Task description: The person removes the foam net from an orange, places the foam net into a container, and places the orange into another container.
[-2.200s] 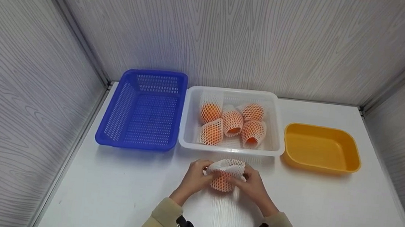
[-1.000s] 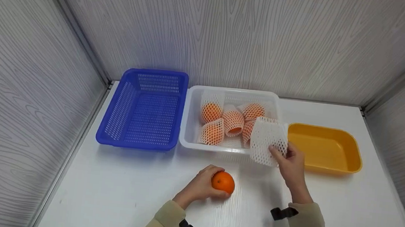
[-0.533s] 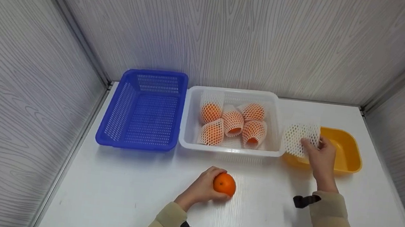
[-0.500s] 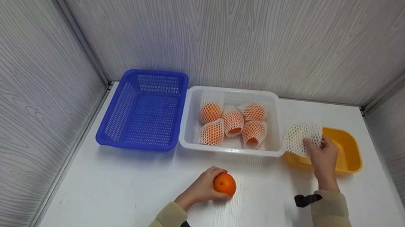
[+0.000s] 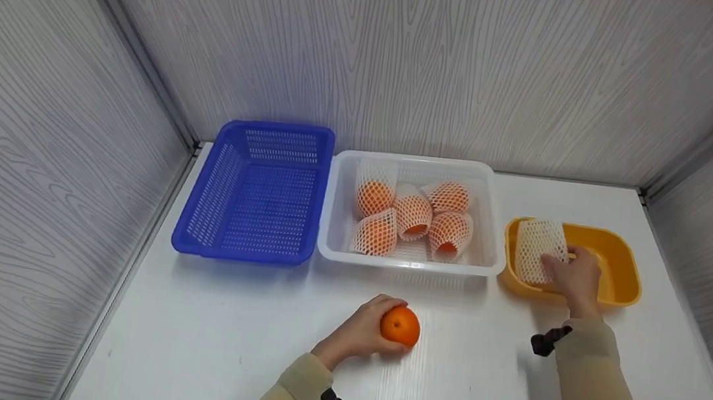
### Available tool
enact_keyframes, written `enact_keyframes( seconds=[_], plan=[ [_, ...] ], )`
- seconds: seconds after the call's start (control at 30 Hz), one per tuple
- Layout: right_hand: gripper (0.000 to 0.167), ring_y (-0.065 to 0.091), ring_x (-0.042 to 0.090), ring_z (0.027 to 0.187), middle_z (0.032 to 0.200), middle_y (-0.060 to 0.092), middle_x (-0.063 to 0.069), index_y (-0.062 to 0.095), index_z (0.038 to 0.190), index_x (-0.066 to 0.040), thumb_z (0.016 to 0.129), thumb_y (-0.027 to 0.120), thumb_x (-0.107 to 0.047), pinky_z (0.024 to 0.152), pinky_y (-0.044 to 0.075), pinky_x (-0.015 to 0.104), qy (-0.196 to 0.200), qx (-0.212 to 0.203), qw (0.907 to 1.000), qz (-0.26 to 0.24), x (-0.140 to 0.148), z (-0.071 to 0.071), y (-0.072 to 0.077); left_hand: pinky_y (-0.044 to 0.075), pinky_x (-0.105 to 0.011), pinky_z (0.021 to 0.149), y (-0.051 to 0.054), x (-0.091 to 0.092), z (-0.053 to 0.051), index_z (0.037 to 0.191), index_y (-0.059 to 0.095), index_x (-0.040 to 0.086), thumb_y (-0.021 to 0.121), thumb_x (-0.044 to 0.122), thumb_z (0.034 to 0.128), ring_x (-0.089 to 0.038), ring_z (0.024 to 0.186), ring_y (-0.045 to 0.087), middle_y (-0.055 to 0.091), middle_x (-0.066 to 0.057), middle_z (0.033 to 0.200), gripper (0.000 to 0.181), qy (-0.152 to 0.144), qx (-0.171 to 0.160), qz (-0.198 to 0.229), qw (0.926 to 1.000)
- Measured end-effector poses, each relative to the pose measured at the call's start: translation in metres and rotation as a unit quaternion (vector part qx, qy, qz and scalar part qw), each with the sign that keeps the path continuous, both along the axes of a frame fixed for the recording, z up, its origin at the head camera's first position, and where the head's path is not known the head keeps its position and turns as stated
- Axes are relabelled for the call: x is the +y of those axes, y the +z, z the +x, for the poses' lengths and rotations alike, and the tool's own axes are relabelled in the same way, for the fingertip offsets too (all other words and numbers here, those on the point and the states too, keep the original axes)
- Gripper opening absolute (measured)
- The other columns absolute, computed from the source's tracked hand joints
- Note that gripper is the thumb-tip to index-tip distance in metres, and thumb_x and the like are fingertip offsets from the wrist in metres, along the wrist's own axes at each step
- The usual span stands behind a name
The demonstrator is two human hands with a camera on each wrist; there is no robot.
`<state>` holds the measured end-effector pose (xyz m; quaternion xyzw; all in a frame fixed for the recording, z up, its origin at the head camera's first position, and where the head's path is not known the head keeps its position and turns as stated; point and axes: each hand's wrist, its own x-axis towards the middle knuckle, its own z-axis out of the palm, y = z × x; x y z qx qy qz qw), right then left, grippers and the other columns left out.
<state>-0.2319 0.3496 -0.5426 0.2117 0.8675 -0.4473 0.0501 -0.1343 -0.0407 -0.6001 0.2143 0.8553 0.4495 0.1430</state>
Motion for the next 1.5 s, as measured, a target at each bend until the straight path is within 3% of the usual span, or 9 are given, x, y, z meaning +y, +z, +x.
enact_keyframes(
  seconds=[0.27,0.43,0.6,0.73,0.93,1.23,1.5],
  plan=[
    [0.063,0.047,0.039,0.112,0.136,0.045,0.033,0.032,0.144,0.011,0.097,0.060,-0.022,0.101,0.042,0.052,0.058,-0.043,0.9961,0.052,0.002,-0.008,-0.010,0.047,-0.036,0.096,-0.001,0.000,-0.001,0.137,0.054,0.010,0.085,0.033,0.0746,-0.015,0.112,0.053,0.052,0.004,0.128,0.073,-0.005,0.003,-0.003,1.0000],
    [0.071,0.046,0.040,0.112,0.141,0.041,0.032,0.028,0.147,0.008,0.094,0.066,-0.021,0.103,0.039,0.055,0.050,-0.068,0.9927,0.086,-0.002,-0.008,-0.013,0.047,-0.037,0.095,0.000,0.000,-0.001,0.137,0.054,0.011,0.085,0.034,0.0748,-0.016,0.112,0.053,0.052,0.004,0.128,0.073,-0.006,-0.001,-0.005,1.0000],
    [0.093,0.039,0.046,0.121,0.147,0.026,0.035,0.008,0.153,0.003,0.089,0.073,-0.019,0.106,0.032,0.060,0.032,-0.074,0.9892,0.122,-0.003,-0.008,-0.014,0.047,-0.037,0.095,0.000,0.000,-0.002,0.138,0.053,0.012,0.084,0.034,0.0752,-0.015,0.113,0.053,0.051,0.005,0.128,0.073,-0.007,-0.005,-0.007,0.9999],
    [0.099,0.032,0.047,0.128,0.152,0.014,0.035,0.002,0.155,-0.001,0.089,0.073,-0.018,0.108,0.028,0.060,0.019,-0.051,0.9920,0.114,-0.003,-0.007,-0.014,0.046,-0.038,0.097,0.002,0.000,-0.002,0.138,0.053,0.012,0.084,0.032,0.0752,-0.016,0.113,0.052,0.051,0.003,0.129,0.073,-0.010,-0.002,-0.004,0.9999],
    [0.093,0.025,0.047,0.136,0.154,0.011,0.032,0.008,0.155,0.000,0.089,0.072,-0.015,0.112,0.024,0.056,0.018,0.016,0.9964,0.082,-0.003,-0.002,-0.009,0.045,-0.039,0.097,0.002,0.000,-0.001,0.138,0.053,0.013,0.084,0.031,0.0754,-0.017,0.114,0.053,0.054,0.003,0.130,0.072,-0.018,0.001,-0.003,0.9998],
    [0.078,0.034,0.044,0.132,0.149,0.025,0.029,0.020,0.153,0.000,0.093,0.068,-0.013,0.108,0.034,0.052,0.010,0.105,0.9933,0.049,-0.019,0.011,0.009,0.047,-0.038,0.094,0.002,-0.003,0.001,0.135,0.056,0.012,0.085,0.033,0.0737,-0.015,0.108,0.054,0.056,0.005,0.125,0.071,0.004,0.002,0.014,0.9999],
    [0.074,0.039,0.039,0.131,0.146,0.036,0.025,0.026,0.152,-0.002,0.094,0.068,-0.022,0.105,0.038,0.052,0.039,0.154,0.9870,-0.028,-0.041,0.029,0.024,0.045,-0.045,0.096,0.014,-0.011,0.002,0.136,0.055,0.016,0.084,0.040,0.0742,-0.021,0.115,0.052,0.055,0.003,0.131,0.072,0.032,0.008,0.019,0.9993]
  ],
)
